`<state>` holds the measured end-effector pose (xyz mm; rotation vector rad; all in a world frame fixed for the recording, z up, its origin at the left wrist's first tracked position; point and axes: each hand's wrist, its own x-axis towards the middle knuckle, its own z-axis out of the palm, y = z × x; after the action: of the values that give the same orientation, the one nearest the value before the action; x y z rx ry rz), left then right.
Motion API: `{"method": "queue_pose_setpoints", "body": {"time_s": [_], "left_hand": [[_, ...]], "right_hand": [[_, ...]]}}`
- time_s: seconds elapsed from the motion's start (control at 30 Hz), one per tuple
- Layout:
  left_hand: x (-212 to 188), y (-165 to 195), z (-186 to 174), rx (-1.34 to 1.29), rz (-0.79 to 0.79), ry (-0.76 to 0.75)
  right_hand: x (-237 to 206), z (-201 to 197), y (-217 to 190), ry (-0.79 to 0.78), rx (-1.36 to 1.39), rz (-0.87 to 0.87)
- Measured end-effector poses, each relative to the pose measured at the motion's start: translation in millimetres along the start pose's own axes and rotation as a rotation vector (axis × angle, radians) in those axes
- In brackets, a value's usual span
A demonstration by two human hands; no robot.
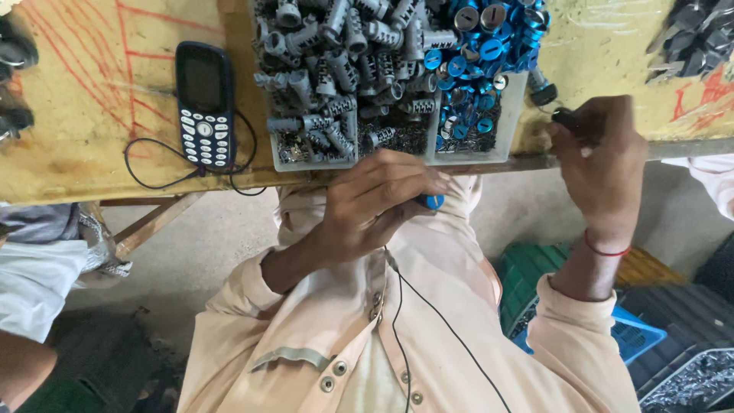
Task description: The person sits at a workbench assembling small plastic valve components. They pick grey ribbed cylindrical bodies and blue caps from a compartmented tray, press the parts together by hand to fit them, and place the finished assemblies back into the tray, repeating the cycle. They briefly touch a mobile phone on the bench before resuming assembly.
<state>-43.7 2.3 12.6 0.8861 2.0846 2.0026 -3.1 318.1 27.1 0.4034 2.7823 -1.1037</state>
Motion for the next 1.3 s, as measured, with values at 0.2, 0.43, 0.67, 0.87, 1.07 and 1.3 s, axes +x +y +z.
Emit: {"method": "queue_pose_setpoints", "body": {"time_s": [0.2, 0.43, 0.67, 0.87, 1.07, 1.3], "left_hand": [[-3.1, 4.4, 7.3, 0.085, 0.045, -0.03], [-9.1, 14.2, 1.2, 0.218, 0.067, 0.03], [-23.0, 21.4, 4.4, -0.239, -0.439, 0.096], [-26.1, 23.7, -21.0, -0.036, -0.227, -0.148], [-12.2, 38.9, -63.8, 0.88, -0.272, 0.03], [8.1, 34.9, -80.5, 1.068, -0.172, -0.338]], "right_hand": [[-37.8, 32.2, -71.5, 0.249, 0.96, -0.065], [-62.2, 82.7, -60.1, 0.194, 0.288, -0.396], [-20.7, 43.5, -132.4, -0.207, -0.04, -0.588], [29.5, -12.7, -159.7, -0.693, 0.01, -0.67], [8.9, 27.6, -116.1, -0.137, 0.341, -0.496], [26.4, 56.2, -121.1, -0.389, -0.505, -0.675]]}}
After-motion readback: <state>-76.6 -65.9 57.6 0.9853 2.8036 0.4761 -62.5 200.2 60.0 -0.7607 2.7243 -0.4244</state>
